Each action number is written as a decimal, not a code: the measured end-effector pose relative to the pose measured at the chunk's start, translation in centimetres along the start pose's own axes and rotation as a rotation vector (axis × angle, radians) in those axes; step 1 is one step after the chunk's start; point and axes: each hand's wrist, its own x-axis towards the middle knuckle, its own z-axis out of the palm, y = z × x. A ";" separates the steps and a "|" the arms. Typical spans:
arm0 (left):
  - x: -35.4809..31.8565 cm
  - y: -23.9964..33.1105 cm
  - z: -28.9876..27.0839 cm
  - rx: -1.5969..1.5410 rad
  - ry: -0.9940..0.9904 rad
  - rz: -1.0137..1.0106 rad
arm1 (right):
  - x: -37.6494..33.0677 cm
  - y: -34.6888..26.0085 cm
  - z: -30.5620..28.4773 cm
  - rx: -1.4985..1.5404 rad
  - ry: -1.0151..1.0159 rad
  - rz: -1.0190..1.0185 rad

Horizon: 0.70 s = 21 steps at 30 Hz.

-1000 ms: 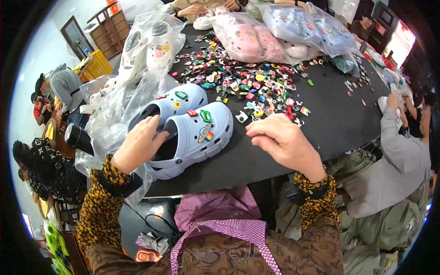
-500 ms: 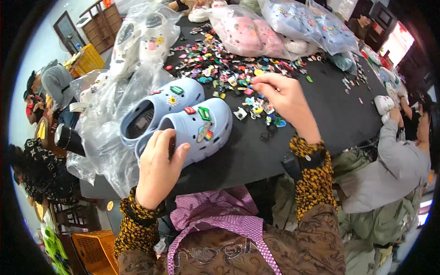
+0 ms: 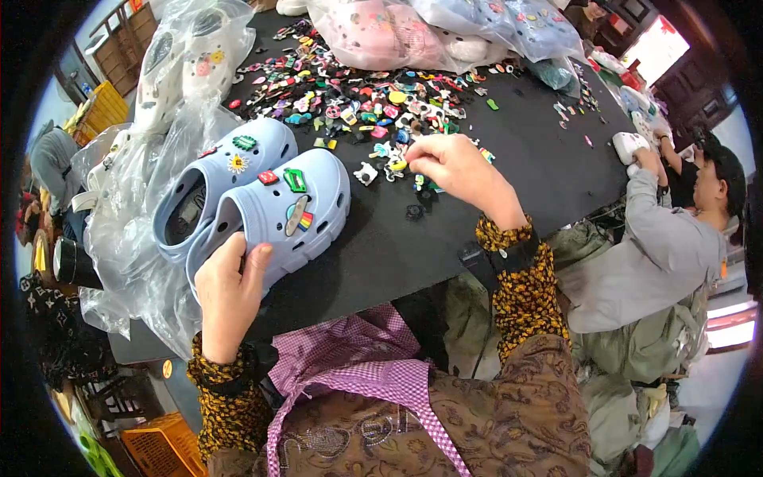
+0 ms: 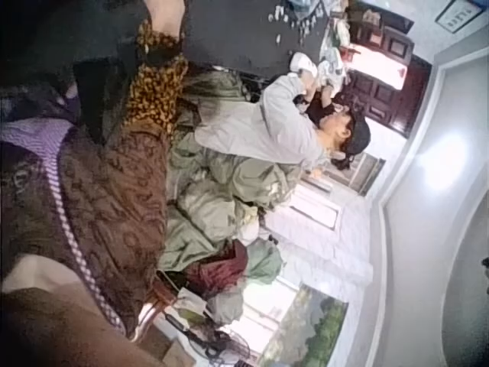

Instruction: Attaching decorative charms to the holes of plastic clogs.

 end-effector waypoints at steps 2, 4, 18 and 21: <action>0.1 0.0 0.0 0.012 0.003 -0.008 | -1.3 -0.7 0.0 -0.008 -0.059 -0.020; 0.1 0.0 0.1 -0.016 -0.001 -0.002 | -2.7 -0.4 0.4 -0.014 -0.109 0.030; 0.2 0.4 -0.2 -0.011 0.012 -0.023 | -5.7 -1.6 2.6 -0.208 0.005 -0.067; 0.0 0.2 -0.3 -0.019 -0.006 -0.011 | -4.8 -4.4 2.5 -0.019 0.028 -0.088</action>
